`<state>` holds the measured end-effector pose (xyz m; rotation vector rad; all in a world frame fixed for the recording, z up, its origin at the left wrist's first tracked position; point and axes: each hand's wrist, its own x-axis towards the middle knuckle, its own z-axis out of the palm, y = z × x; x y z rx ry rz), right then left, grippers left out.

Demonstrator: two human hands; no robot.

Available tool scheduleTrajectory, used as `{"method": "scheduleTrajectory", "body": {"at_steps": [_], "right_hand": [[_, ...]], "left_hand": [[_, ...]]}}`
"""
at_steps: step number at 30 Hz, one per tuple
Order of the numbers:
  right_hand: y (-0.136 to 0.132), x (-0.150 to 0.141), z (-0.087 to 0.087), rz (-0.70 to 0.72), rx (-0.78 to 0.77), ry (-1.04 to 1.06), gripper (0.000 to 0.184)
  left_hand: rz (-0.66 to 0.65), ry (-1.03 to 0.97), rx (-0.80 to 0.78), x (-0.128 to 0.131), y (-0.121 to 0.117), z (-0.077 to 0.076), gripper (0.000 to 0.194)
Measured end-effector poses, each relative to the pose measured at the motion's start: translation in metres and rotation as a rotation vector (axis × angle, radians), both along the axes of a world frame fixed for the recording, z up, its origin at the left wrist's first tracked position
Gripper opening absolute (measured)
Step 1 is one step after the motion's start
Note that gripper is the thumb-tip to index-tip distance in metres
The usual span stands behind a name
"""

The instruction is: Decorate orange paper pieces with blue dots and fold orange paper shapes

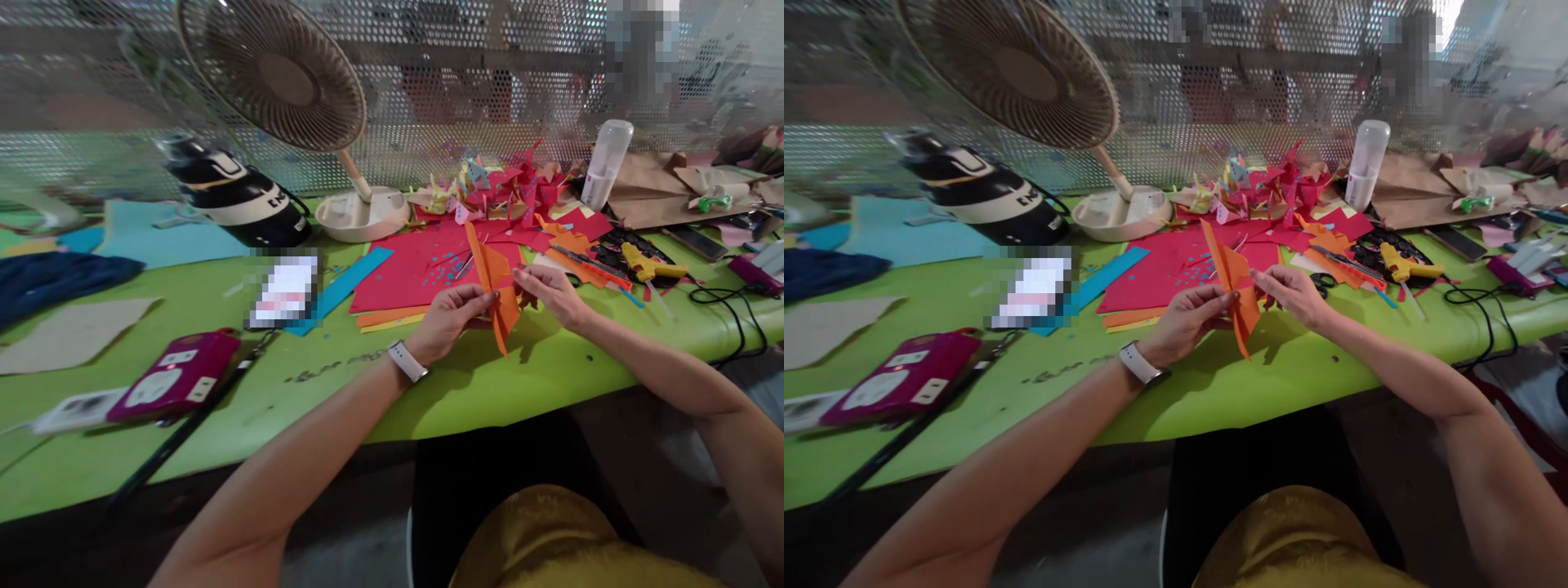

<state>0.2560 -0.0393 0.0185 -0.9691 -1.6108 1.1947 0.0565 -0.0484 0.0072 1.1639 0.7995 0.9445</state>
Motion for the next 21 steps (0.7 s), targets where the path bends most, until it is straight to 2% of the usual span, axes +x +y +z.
{"method": "scheduleTrajectory", "body": {"at_steps": [8, 11, 17, 21], "right_hand": [[-0.001, -0.004, -0.011, -0.063, 0.117, -0.084, 0.042], [-0.002, -0.005, -0.014, -0.096, 0.207, -0.097, 0.039], [-0.007, -0.001, -0.012, -0.182, 0.554, -0.262, 0.023], [-0.006, 0.006, -0.013, -0.16, 0.81, -0.382, 0.022]], "left_hand": [[-0.009, -0.014, -0.002, 0.0, 0.0, -0.001, 0.038], [-0.003, -0.007, 0.0, -0.001, 0.001, -0.002, 0.035], [-0.021, -0.025, -0.02, -0.001, 0.002, -0.003, 0.038], [-0.018, -0.008, -0.022, -0.001, 0.002, -0.002, 0.039]]}}
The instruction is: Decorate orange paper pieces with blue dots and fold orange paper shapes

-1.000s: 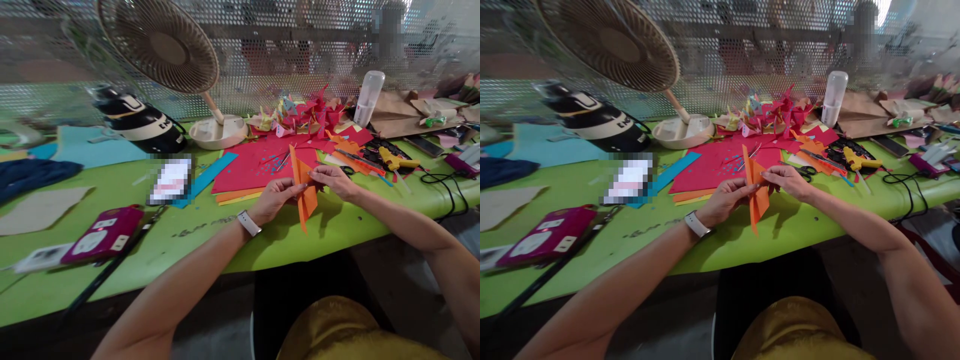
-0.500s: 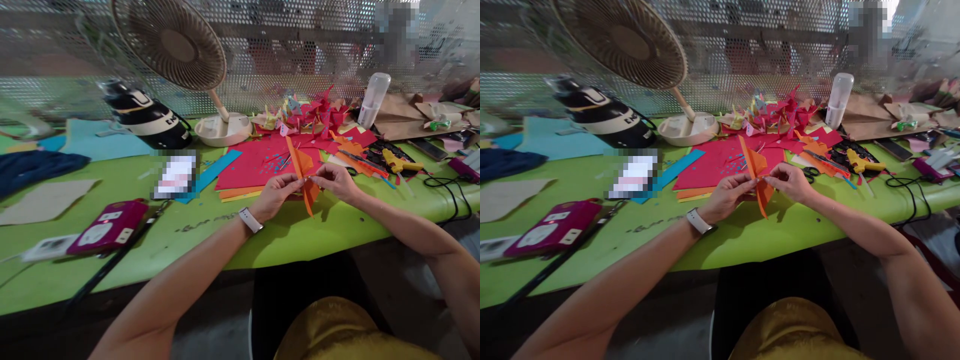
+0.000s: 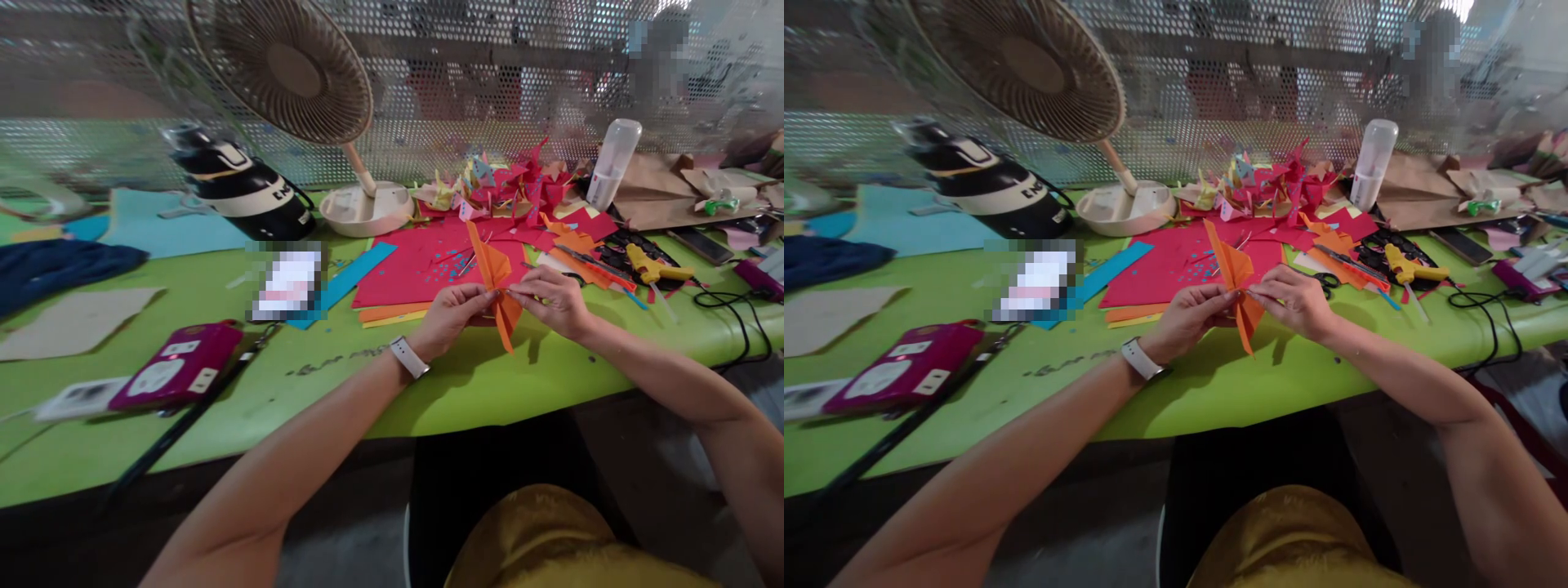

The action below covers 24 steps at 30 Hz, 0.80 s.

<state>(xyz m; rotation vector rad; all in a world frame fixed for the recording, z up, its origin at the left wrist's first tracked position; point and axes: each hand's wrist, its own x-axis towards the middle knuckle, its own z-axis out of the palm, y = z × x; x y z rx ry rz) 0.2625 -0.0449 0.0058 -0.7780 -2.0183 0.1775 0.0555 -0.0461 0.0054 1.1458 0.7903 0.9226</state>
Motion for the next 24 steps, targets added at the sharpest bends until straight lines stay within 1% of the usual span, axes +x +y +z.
{"method": "scheduleTrajectory", "body": {"at_steps": [2, 6, 11, 14, 16, 20, 24], "right_hand": [[0.001, 0.005, -0.001, 0.016, 0.078, -0.119, 0.022], [0.003, 0.012, -0.003, 0.062, 0.149, -0.321, 0.024], [0.006, 0.014, -0.004, 0.076, 0.255, -0.443, 0.029], [0.007, 0.014, -0.003, 0.075, 0.314, -0.472, 0.031], [0.006, 0.014, -0.002, 0.081, 0.287, -0.451, 0.03], [0.004, 0.013, 0.0, 0.086, 0.174, -0.423, 0.026], [0.003, 0.012, 0.001, 0.09, 0.141, -0.419, 0.026]], "left_hand": [[0.003, 0.021, 0.002, 0.0, 0.0, 0.0, 0.039], [0.006, 0.066, 0.008, -0.001, 0.0, -0.001, 0.037], [0.013, 0.066, 0.019, -0.001, 0.001, -0.002, 0.037], [0.025, 0.077, 0.017, -0.001, 0.0, -0.001, 0.037], [0.032, 0.091, 0.023, 0.0, 0.0, 0.0, 0.036], [0.039, 0.102, 0.045, -0.001, 0.0, 0.001, 0.034], [0.05, 0.099, 0.042, -0.001, 0.001, -0.001, 0.032]]}}
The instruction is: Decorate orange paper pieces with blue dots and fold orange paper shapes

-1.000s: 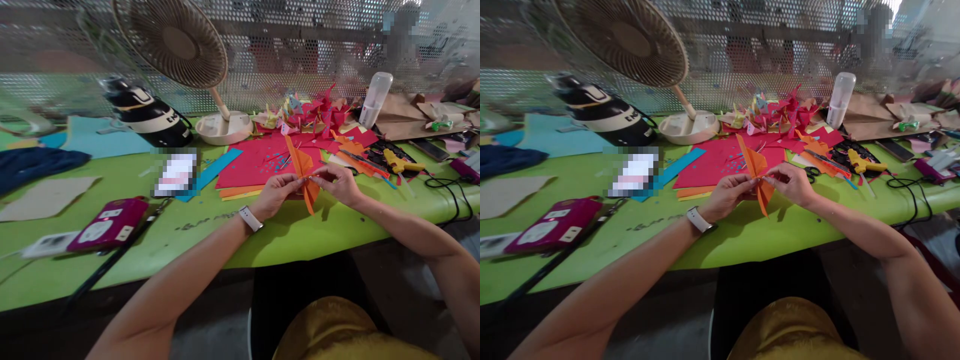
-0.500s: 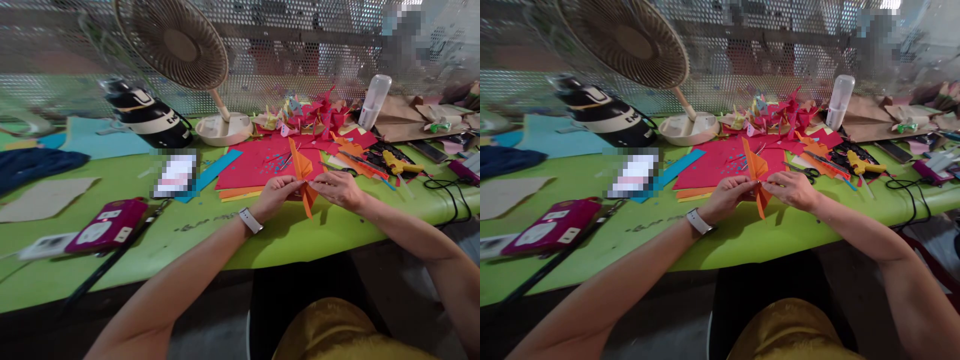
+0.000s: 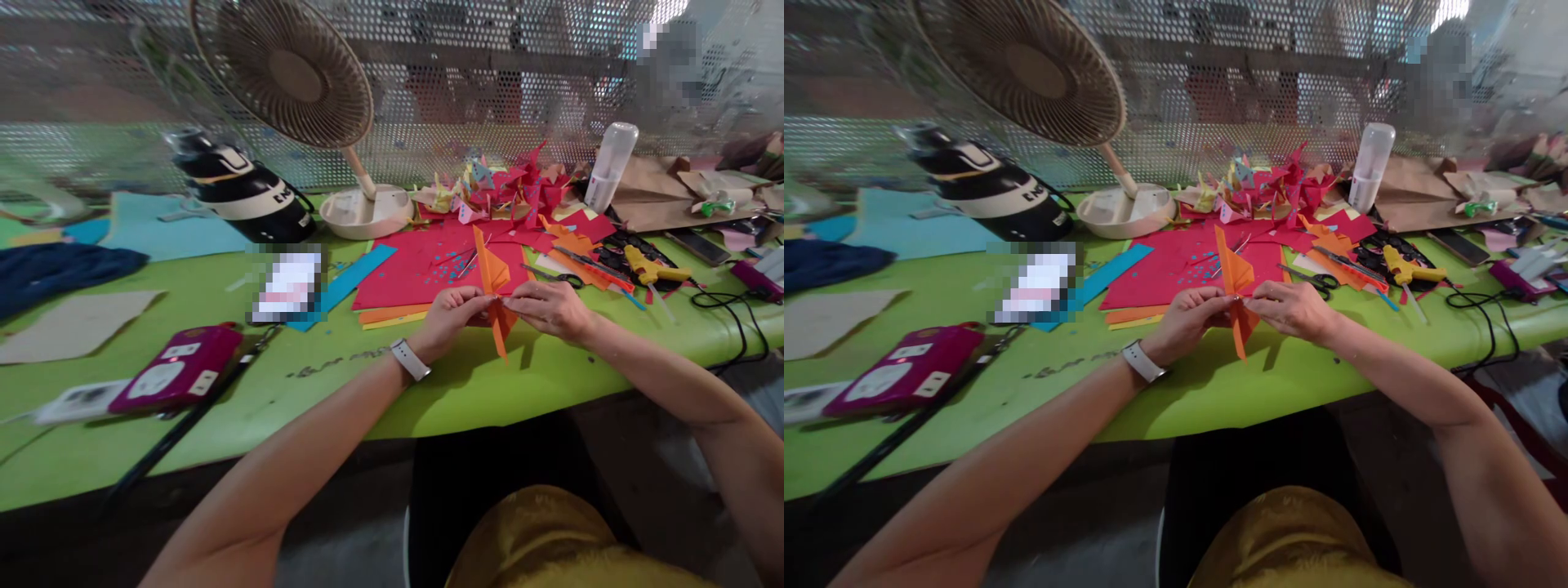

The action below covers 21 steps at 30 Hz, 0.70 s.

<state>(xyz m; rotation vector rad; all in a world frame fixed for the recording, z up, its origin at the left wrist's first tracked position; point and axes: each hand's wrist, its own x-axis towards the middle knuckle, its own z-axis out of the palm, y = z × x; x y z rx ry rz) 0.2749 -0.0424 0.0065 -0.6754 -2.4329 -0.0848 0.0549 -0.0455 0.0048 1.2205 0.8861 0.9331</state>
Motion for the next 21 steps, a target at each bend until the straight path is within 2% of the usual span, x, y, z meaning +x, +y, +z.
{"method": "scheduleTrajectory", "body": {"at_steps": [12, 18, 21], "right_hand": [[0.0031, 0.0024, -0.0028, 0.046, 0.064, -0.069, 0.029], [0.0027, 0.002, -0.0026, 0.082, 0.043, -0.074, 0.028], [0.0016, 0.0, -0.0027, 0.103, 0.089, -0.063, 0.027]], "left_hand": [[0.029, -0.073, -0.057, 0.0004, 0.0004, -0.0035, 0.033], [0.026, 0.003, 0.001, 0.0021, -0.0016, -0.0013, 0.042], [0.03, 0.028, 0.014, 0.0026, -0.0016, -0.0001, 0.045]]}}
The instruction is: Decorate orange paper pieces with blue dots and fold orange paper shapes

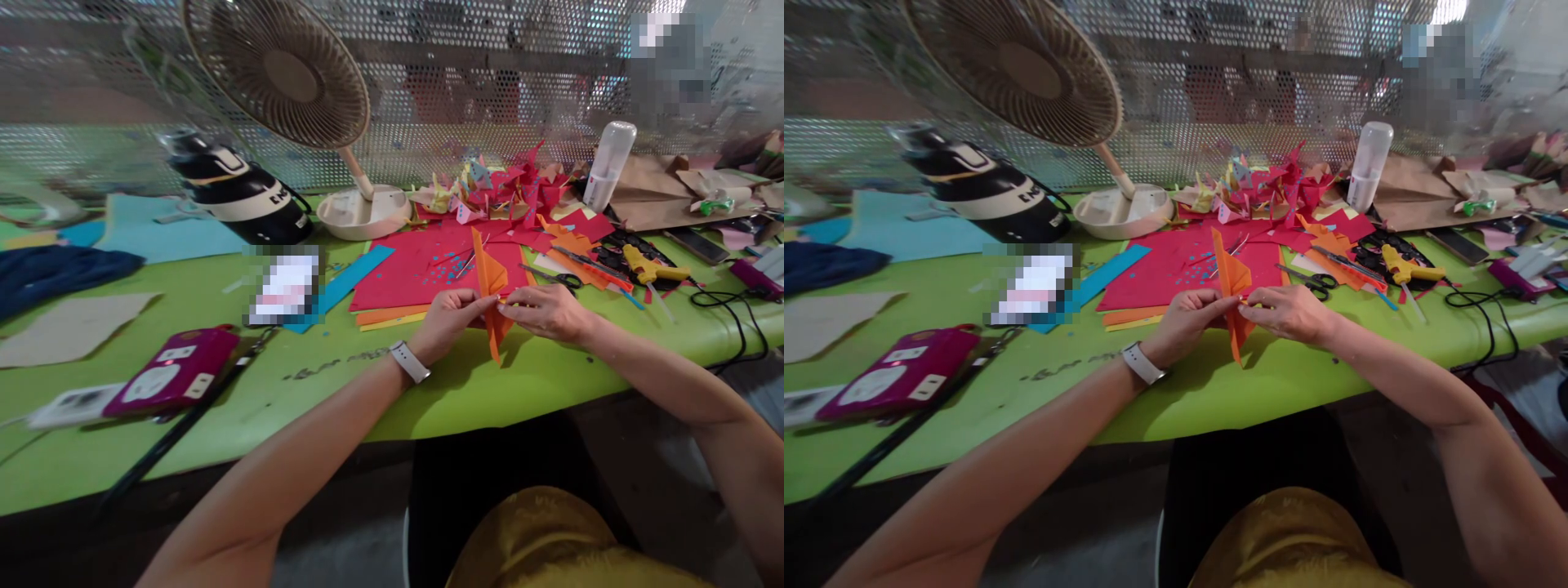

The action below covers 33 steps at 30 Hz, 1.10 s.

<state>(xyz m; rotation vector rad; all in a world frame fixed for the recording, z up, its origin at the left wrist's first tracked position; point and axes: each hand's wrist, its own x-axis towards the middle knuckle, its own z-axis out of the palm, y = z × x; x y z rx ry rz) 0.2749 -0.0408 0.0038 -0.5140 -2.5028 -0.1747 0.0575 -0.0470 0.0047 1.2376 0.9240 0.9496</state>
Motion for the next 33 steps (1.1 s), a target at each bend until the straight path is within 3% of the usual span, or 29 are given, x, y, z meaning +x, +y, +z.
{"method": "scheduleTrajectory", "body": {"at_steps": [3, 5, 9, 12, 14, 20, 26, 33], "right_hand": [[-0.003, -0.005, 0.002, -0.003, -0.01, 0.119, 0.021], [-0.005, -0.008, 0.005, -0.058, -0.119, 0.27, 0.019], [-0.007, -0.013, 0.013, -0.185, -0.538, 0.403, 0.035], [-0.007, -0.015, 0.015, -0.139, -0.855, 0.365, 0.046], [-0.007, -0.017, 0.013, -0.108, -0.954, 0.364, 0.046], [-0.003, -0.017, 0.007, -0.074, -1.039, 0.331, 0.041], [-0.002, -0.017, 0.009, -0.033, -0.895, 0.267, 0.035], [-0.003, -0.018, 0.009, -0.026, -0.934, 0.293, 0.036]], "left_hand": [[0.0, 0.011, 0.02, 0.0, 0.0, 0.001, 0.049], [0.001, 0.008, 0.043, 0.0, 0.0, 0.002, 0.05], [0.011, 0.011, 0.084, 0.0, -0.001, 0.001, 0.049], [0.005, 0.019, 0.094, 0.001, -0.001, -0.001, 0.048], [-0.005, 0.017, 0.1, 0.001, -0.001, -0.002, 0.048], [-0.047, 0.023, 0.116, 0.0, 0.0, -0.004, 0.048], [-0.05, 0.034, 0.109, 0.0, 0.001, -0.004, 0.05], [-0.061, 0.008, 0.092, 0.001, 0.0, -0.001, 0.041]]}}
